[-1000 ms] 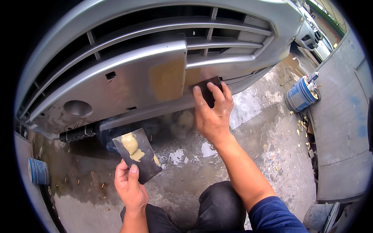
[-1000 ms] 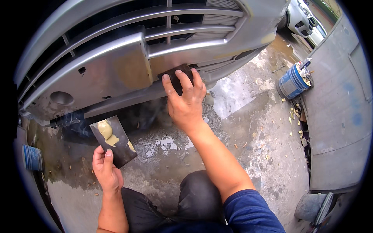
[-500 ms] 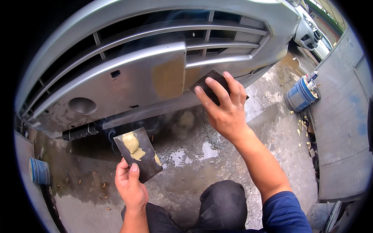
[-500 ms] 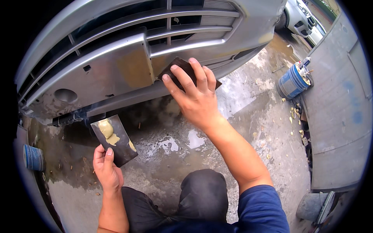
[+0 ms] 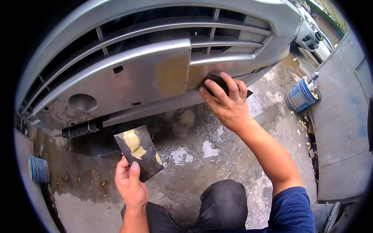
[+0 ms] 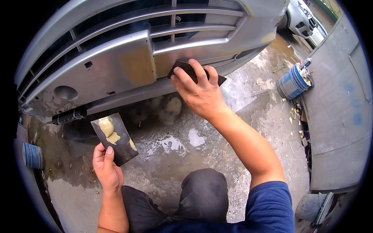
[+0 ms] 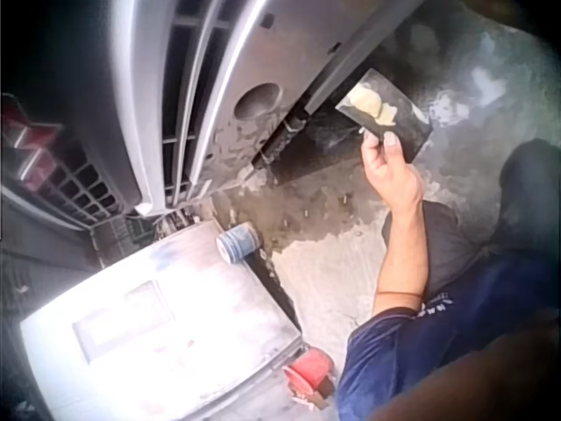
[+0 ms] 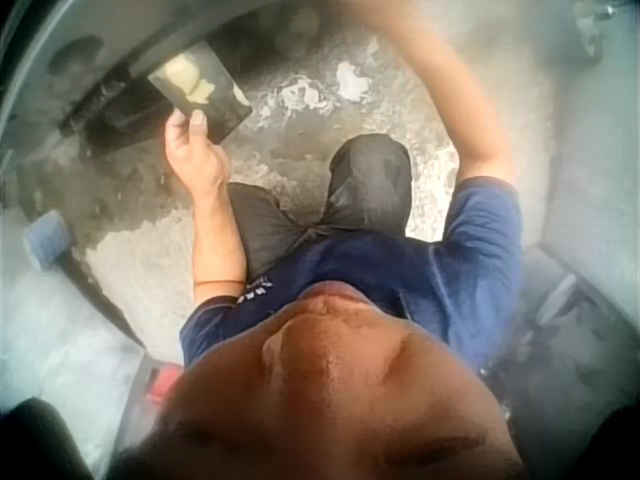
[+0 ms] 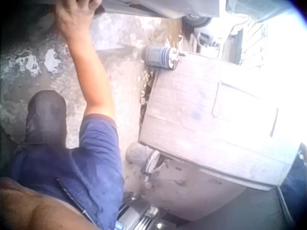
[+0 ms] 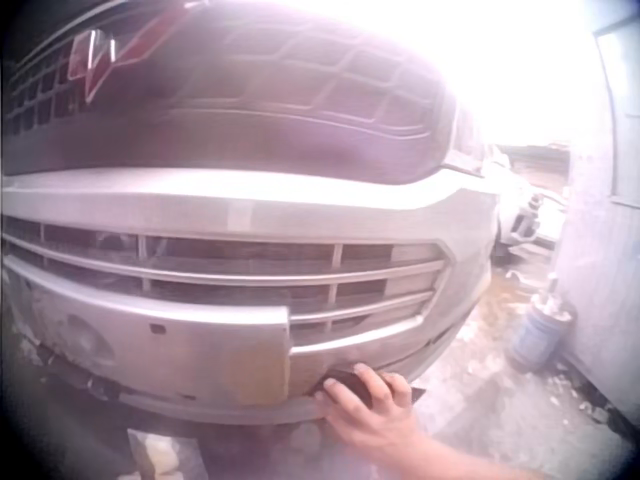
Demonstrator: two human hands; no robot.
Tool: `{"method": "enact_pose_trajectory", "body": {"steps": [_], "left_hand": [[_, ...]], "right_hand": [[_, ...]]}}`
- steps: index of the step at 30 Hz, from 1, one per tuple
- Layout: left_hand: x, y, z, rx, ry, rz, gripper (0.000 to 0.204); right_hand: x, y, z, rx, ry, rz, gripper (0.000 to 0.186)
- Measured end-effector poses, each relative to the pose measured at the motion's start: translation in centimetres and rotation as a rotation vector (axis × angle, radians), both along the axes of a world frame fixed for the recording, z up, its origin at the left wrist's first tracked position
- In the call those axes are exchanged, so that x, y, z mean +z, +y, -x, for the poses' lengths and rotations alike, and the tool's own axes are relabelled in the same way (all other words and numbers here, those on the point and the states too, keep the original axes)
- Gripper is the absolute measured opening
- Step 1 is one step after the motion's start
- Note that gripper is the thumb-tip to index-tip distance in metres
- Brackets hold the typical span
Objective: The person applies body filler to the front bumper of a silver car using a putty knife and a sanding block. They spread the filler into a damaged area and smooth it out, then sand the surface to level it.
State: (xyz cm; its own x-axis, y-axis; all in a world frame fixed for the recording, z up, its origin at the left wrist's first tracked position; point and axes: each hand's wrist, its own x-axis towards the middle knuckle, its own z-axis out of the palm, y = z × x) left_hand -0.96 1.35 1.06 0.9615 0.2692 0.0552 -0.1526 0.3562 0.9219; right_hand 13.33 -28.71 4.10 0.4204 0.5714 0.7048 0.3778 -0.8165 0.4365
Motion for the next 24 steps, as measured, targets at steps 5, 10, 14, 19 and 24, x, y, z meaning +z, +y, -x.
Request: {"method": "enact_pose_trajectory", "body": {"steps": [5, 10, 14, 19, 24], "left_hand": [[0.2, 0.1, 0.1, -0.005, -0.001, 0.005, 0.027], [0.1, 0.0, 0.2, -0.010, 0.004, 0.006, 0.027], [0.1, -0.1, 0.0, -0.012, 0.000, 0.014, 0.027], [0.0, 0.3, 0.1, -0.036, 0.001, -0.004, 0.024], [-0.2, 0.4, 0.0, -0.054, 0.010, 0.003, 0.024]], "right_hand": [[1.3, 0.2, 1.0, 0.028, -0.021, 0.024, 0.030], [2.0, 1.2, 0.3, 0.088, -0.022, 0.086, 0.028], [1.8, 0.6, -0.5, 0.072, -0.043, 0.091, 0.026], [1.4, -0.3, 0.7, -0.029, -0.025, 0.092, 0.024], [3.1, 0.7, 1.3, 0.071, -0.006, 0.126, 0.024]]}}
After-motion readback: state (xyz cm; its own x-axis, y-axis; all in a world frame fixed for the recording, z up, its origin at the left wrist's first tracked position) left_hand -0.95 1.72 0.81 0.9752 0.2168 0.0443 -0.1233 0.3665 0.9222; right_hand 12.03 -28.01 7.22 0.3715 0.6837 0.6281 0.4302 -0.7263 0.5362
